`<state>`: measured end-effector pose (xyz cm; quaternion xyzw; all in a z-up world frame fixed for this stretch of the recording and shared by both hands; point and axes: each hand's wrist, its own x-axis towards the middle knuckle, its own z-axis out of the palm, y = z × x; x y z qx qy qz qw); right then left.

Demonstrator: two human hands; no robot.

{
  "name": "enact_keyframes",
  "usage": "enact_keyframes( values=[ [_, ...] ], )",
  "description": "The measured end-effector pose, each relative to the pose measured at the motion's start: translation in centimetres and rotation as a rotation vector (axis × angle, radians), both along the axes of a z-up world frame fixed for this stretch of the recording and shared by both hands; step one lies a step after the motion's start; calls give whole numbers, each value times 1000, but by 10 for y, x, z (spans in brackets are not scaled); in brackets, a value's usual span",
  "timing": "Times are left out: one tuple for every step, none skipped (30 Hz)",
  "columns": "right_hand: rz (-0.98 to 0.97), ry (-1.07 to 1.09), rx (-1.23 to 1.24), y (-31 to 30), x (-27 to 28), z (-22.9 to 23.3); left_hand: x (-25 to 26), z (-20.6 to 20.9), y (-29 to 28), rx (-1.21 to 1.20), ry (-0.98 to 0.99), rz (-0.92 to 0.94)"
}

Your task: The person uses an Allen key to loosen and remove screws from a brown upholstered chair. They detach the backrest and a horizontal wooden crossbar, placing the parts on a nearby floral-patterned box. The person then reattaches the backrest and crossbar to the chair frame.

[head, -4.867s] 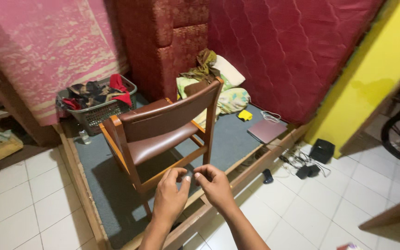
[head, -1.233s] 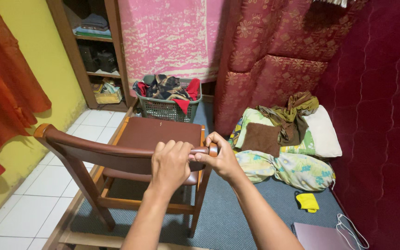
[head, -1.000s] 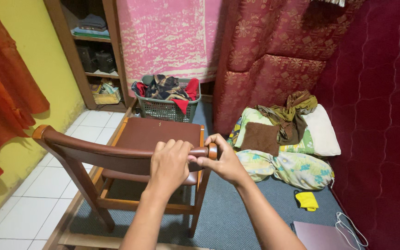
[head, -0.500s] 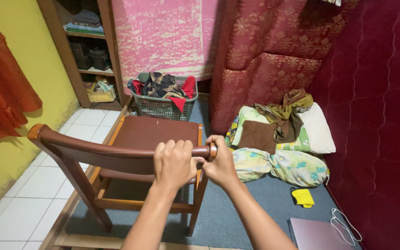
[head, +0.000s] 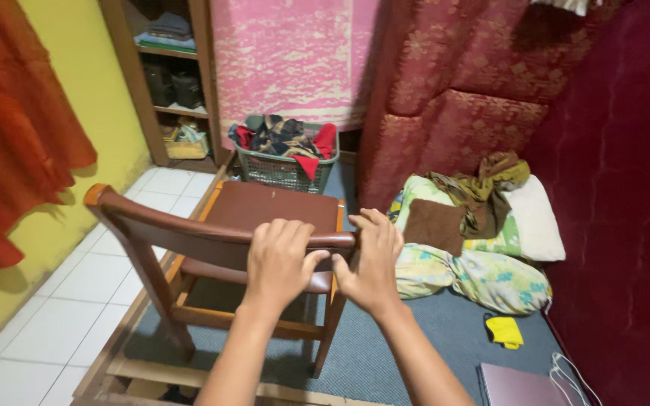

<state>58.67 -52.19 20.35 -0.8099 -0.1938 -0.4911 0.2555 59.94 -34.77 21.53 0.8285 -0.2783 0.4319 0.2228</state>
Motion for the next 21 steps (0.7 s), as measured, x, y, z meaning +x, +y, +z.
enact_keyframes(
  values=[
    [-28, -11, -52, 5, -4, 1, -1, 0, 7, 3, -6, 25],
    [-51, -20, -103, 13, -7, 0, -3, -2, 15, 6, -9, 55],
    [-73, -30, -154, 22, -9, -1, -4, -3, 22, 9, -12, 84],
    [-45, -9, -165, 32, -7, 0, -6, -4, 30, 10, -1, 125],
    [-17, 13, -177, 41, -4, 0, -8, -4, 38, 11, 10, 166],
    [15, 32, -190, 51, -1, 0, -11, -5, 47, 12, 19, 211],
    [29, 47, -196, 61, 2, -1, -14, -6, 55, 14, 31, 245],
    [41, 61, -201, 70, 5, -1, -17, -7, 65, 16, 42, 277],
    [53, 76, -207, 80, 7, -1, -21, -6, 74, 19, 53, 309],
    [73, 74, -220, 89, 11, 0, -23, -6, 83, 9, 50, 339],
    [92, 71, -232, 99, 14, 2, -26, -5, 93, -1, 47, 368],
    [106, 69, -244, 108, 17, 4, -27, -5, 102, -10, 43, 392],
    [111, 71, -265, 118, 19, 6, -29, -4, 112, -30, 54, 411],
    [109, 71, -288, 128, 21, 8, -29, -5, 122, -52, 61, 424],
    [106, 71, -311, 139, 24, 9, -29, -6, 133, -75, 68, 436],
    [100, 91, -330, 149, 27, 12, -28, -6, 143, -119, 79, 455],
    [93, 111, -349, 160, 31, 15, -25, -7, 154, -163, 90, 473],
    [84, 134, -366, 172, 33, 18, -23, -7, 165, -205, 104, 487],
    [81, 140, -379, 184, 36, 20, -18, -7, 177, -244, 119, 485],
    [75, 148, -388, 197, 38, 21, -14, -7, 191, -277, 136, 479],
    [69, 156, -397, 211, 42, 22, -8, -7, 205, -311, 152, 473]
  ],
)
